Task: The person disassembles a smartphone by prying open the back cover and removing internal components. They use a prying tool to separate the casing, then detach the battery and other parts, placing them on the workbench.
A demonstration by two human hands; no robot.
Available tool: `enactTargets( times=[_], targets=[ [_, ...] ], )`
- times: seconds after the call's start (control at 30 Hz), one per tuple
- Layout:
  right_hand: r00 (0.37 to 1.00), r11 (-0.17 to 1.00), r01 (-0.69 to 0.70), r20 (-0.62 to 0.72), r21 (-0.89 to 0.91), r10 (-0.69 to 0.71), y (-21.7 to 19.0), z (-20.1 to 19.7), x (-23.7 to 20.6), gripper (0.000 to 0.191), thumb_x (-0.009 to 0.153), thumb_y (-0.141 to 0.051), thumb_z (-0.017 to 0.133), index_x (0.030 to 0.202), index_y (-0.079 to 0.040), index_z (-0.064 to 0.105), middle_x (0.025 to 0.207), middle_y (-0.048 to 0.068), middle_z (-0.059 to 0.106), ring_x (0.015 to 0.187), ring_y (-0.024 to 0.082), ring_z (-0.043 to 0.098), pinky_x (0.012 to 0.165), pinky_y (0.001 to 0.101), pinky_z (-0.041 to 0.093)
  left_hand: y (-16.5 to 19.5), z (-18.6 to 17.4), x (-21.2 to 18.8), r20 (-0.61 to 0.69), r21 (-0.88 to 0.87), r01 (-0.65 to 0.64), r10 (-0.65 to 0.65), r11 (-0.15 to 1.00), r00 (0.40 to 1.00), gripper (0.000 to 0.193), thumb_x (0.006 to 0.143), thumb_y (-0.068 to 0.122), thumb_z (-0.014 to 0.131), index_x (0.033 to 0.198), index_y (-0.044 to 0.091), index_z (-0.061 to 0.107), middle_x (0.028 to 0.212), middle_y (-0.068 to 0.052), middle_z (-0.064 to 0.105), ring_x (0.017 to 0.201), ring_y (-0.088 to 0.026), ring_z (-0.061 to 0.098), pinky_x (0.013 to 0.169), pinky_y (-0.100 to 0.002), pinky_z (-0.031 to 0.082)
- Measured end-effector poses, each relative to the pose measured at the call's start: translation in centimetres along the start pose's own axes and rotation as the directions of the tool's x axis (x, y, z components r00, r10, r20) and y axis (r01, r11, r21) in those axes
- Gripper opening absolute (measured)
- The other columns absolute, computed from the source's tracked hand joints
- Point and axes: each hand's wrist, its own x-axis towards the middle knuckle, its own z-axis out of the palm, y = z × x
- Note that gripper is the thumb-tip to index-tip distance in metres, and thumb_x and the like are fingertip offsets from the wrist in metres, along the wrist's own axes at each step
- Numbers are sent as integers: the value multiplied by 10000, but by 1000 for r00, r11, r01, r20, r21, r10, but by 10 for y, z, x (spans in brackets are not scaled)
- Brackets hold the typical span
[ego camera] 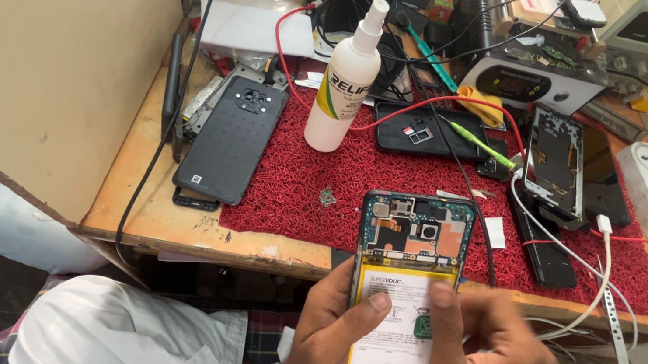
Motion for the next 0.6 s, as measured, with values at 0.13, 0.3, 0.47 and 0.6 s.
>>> enactTargets(
  times=[0.13, 0.3, 0.47, 0.6],
  targets=[
    [846, 871, 491, -261, 37, -466, -28, -5, -2, 270, 935, -247, 754, 1083, -36, 671, 967, 88, 648, 852, 145, 645, 695, 260, 535, 3, 5, -1, -12, 17, 12, -11, 1000, 1000, 452, 990, 103, 553, 1391, -96, 490, 1225, -197, 680, 1099, -184, 673, 981, -352, 550],
    [802, 821, 570, -201, -24, -562, -38, -3, -4, 318, 934, -189, 738, 1241, -110, 724, 1208, 127, 613, 985, 183, 642, 794, 284, 540, 7, 11, -5, -20, 73, -7, 8, 997, 1000, 456, 992, 106, 548, 1400, -94, 509, 1232, -193, 679, 1116, -178, 661, 995, -335, 528],
    [809, 827, 552, -173, -104, -562, -29, 0, -7, 329, 934, -212, 722, 1252, -132, 732, 1219, 117, 639, 1031, 203, 636, 829, 313, 531, 4, 12, -6, -31, 66, -11, 13, 998, 999, 431, 1008, 91, 538, 1384, -118, 512, 1225, -202, 687, 1102, -183, 666, 977, -335, 531],
    [821, 820, 562, -47, -112, -569, -28, -1, -5, 434, 973, -348, 635, 1347, -131, 678, 1354, 166, 569, 1169, 247, 563, 960, 388, 489, 2, 9, -3, -60, 45, -15, 18, 999, 998, 433, 1008, 86, 538, 1405, -83, 505, 1221, -181, 675, 1075, -165, 657, 955, -332, 525]
  ],
)
